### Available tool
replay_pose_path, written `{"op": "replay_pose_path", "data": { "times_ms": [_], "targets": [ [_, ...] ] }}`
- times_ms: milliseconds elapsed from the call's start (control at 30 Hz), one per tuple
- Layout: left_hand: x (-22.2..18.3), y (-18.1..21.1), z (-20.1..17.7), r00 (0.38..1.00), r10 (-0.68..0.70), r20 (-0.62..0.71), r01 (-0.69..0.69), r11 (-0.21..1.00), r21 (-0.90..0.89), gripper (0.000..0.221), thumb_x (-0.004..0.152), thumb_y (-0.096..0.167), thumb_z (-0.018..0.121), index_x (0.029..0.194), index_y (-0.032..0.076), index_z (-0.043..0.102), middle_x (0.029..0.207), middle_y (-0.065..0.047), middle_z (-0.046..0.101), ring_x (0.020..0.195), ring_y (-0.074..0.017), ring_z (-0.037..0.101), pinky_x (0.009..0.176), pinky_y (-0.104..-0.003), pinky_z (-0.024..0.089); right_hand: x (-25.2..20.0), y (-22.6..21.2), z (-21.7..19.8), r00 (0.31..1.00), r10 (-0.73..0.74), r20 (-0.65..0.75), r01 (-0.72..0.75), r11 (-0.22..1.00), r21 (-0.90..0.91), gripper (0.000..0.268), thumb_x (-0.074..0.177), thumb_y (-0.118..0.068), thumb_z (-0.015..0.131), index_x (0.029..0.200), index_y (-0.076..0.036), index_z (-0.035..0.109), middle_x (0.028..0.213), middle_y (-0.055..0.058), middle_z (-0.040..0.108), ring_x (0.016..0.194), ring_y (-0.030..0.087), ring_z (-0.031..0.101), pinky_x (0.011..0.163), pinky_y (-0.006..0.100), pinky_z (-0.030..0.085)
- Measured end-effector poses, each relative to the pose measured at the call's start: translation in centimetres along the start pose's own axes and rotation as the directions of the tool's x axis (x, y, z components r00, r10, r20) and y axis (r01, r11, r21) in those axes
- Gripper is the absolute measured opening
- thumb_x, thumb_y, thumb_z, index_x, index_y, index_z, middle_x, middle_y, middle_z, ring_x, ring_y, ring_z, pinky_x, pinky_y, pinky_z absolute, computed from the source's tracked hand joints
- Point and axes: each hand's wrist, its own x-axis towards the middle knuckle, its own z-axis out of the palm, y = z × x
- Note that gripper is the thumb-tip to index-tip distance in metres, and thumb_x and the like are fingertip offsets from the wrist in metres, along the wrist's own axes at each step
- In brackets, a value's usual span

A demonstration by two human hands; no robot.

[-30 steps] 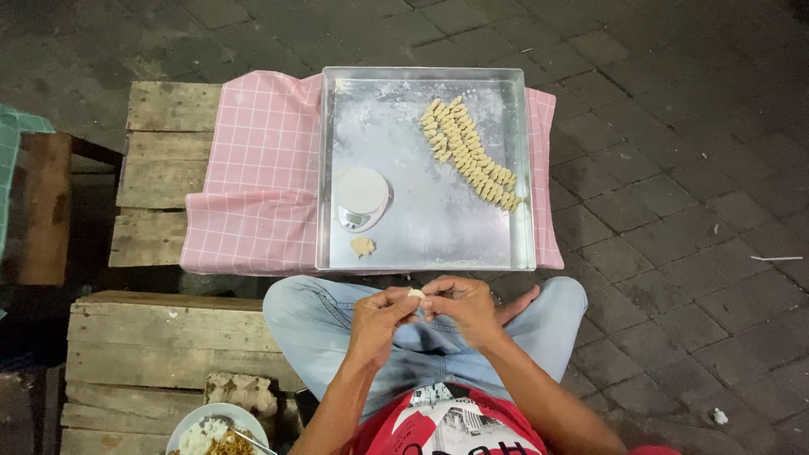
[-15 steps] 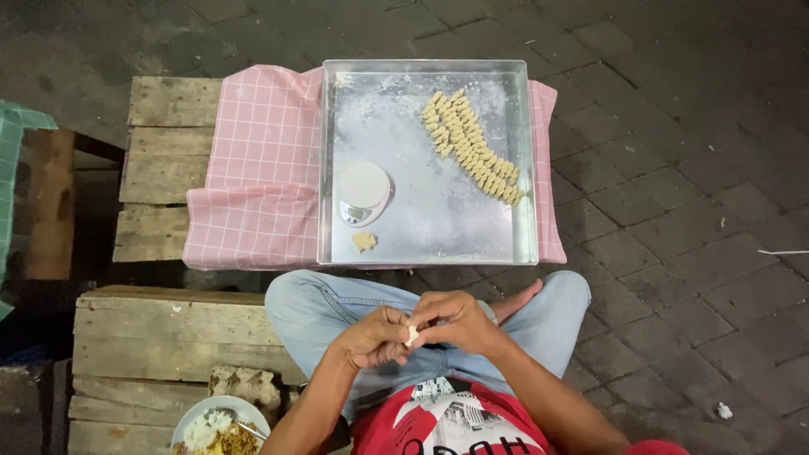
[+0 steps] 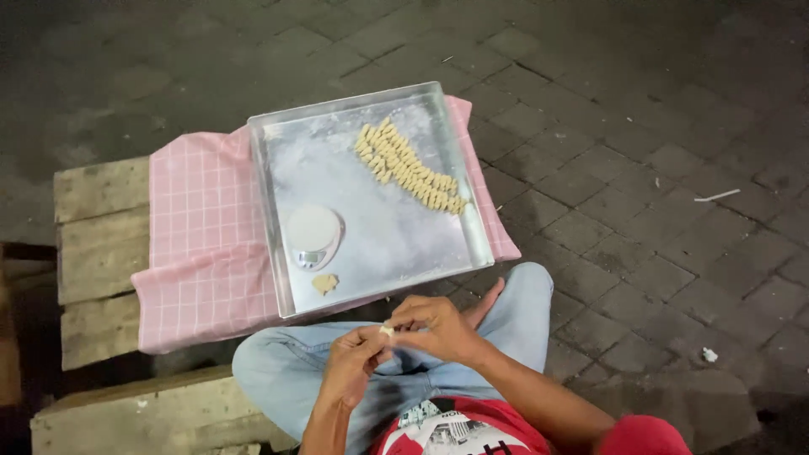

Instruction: Portioning dough using a digital scale and hand-shaping it into twisted sticks on a metal tray.

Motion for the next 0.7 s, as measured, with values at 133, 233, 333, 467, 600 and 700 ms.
{"op": "replay_pose_path", "data": {
  "times_ms": [133,233,333,467,600,700],
  "targets": [
    [1.2,-0.7,-1.7,0.998,0.013,0.068,-0.016,0.999,0.043,0.004,0.090,-0.004,0.072,0.086,-0.007,0.072,0.074,-0.013,0.066,0.061,-0.0172,0.059,0.060,-0.028,0.052,-0.1,2.8,-0.2,0.988,0.135,0.071,-0.152,0.901,0.405,0.017,0.083,0.010,0.076,0.098,0.004,0.079,0.096,0.011,0.072,0.073,0.014,0.065,0.065,0.024,0.053],
    [1.3,0.2,-2.2,0.971,-0.113,0.210,0.114,0.993,0.007,0.015,0.090,0.005,0.074,0.092,-0.009,0.071,0.072,-0.014,0.063,0.057,-0.0144,0.056,0.053,-0.025,0.055,0.0,2.3,-0.3,0.976,0.184,0.116,-0.215,0.894,0.394,0.020,0.077,0.004,0.084,0.096,0.000,0.081,0.089,0.006,0.071,0.075,0.011,0.057,0.069,0.024,0.047],
    [2.2,-0.2,-3.5,0.935,-0.182,0.305,0.201,0.979,-0.031,0.016,0.090,0.006,0.074,0.093,-0.010,0.069,0.066,-0.015,0.067,0.044,-0.0152,0.061,0.041,-0.023,0.055,-0.1,1.1,-0.1,0.978,0.117,0.175,-0.159,0.954,0.252,0.031,0.081,-0.003,0.083,0.111,-0.007,0.082,0.078,-0.001,0.058,0.071,0.010,0.047,0.064,0.024,0.039],
    [0.9,0.8,-1.0,0.958,-0.192,0.213,0.188,0.981,0.041,0.018,0.096,0.006,0.067,0.088,-0.010,0.069,0.065,-0.014,0.066,0.043,-0.0126,0.056,0.047,-0.029,0.060,-0.7,2.0,0.3,0.993,0.064,0.100,-0.093,0.940,0.328,0.029,0.077,0.006,0.083,0.104,-0.003,0.082,0.082,0.002,0.063,0.072,0.010,0.053,0.064,0.023,0.042],
    [-1.2,2.3,2.6,0.999,-0.029,0.035,0.024,0.990,0.141,0.035,0.096,0.020,0.069,0.099,-0.014,0.078,0.076,-0.017,0.068,0.064,-0.0206,0.061,0.061,-0.033,0.057,-0.7,1.5,0.2,0.991,-0.011,-0.137,0.011,1.000,0.003,0.017,0.076,-0.002,0.083,0.092,-0.006,0.083,0.077,0.002,0.071,0.064,0.010,0.057,0.057,0.023,0.044],
    [-1.2,2.3,3.1,1.000,-0.006,0.021,0.004,0.996,0.090,0.033,0.096,0.013,0.067,0.110,-0.015,0.076,0.087,-0.019,0.071,0.073,-0.0205,0.063,0.068,-0.033,0.059,-0.6,0.9,0.0,0.984,-0.057,-0.170,0.040,0.994,-0.100,0.018,0.077,-0.003,0.082,0.095,-0.007,0.083,0.078,0.003,0.072,0.062,0.010,0.058,0.055,0.023,0.046]
  ]
}}
